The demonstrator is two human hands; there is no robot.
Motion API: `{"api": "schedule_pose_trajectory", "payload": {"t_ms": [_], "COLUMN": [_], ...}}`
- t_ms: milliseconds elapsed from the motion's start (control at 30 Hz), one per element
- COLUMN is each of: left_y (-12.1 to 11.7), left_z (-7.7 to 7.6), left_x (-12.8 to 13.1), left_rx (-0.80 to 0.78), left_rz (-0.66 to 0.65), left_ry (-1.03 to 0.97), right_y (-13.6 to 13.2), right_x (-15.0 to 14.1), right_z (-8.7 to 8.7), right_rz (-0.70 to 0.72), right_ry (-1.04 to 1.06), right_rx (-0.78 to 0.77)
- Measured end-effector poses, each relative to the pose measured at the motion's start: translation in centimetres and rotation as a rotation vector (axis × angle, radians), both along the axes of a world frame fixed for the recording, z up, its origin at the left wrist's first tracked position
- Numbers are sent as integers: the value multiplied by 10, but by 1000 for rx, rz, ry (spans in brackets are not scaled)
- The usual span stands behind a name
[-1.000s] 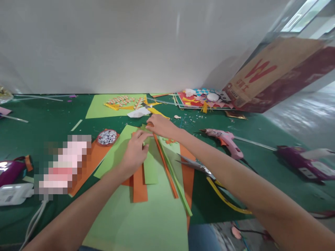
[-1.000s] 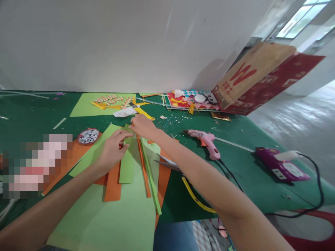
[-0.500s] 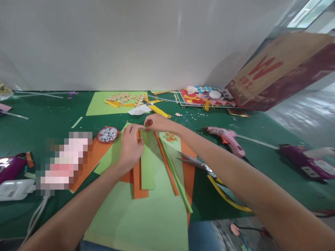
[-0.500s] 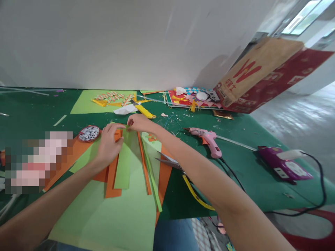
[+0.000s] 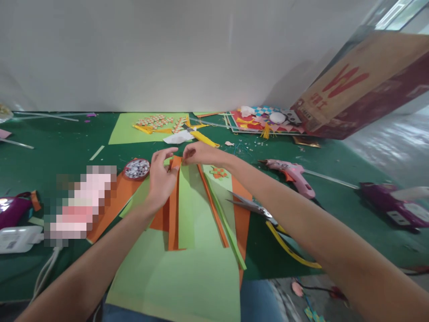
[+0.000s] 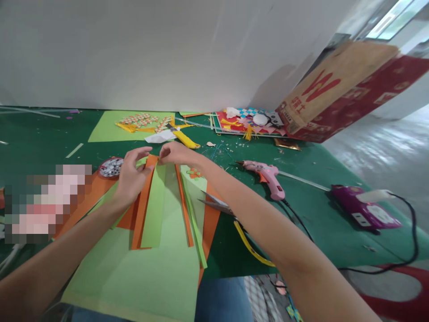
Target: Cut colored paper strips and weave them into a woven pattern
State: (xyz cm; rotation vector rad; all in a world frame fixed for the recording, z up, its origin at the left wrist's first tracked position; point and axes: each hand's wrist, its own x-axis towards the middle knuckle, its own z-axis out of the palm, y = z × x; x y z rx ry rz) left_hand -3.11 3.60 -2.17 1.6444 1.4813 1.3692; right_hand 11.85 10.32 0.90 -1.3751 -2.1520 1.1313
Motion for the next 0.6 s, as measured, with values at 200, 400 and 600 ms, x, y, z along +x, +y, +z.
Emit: {"api": "schedule_pose_trajectory", "payload": {"t_ms": [200,400,600], "left_y": [2,1,-4], "left_z": [-4,-3,-6], "left_x": [1,-2,-2], "left_rx": [24,145,100], "left_rz": [-3,76,-148], "left_ry": [-84,108,579], "right_y": [0,23,66], "right_x": [2,-4,-13], "right_z": [-4,6,4], "right_rz": [74,-81,-237], "right_ry": [319,261,-39], "right_rx": [-218,28,398]}}
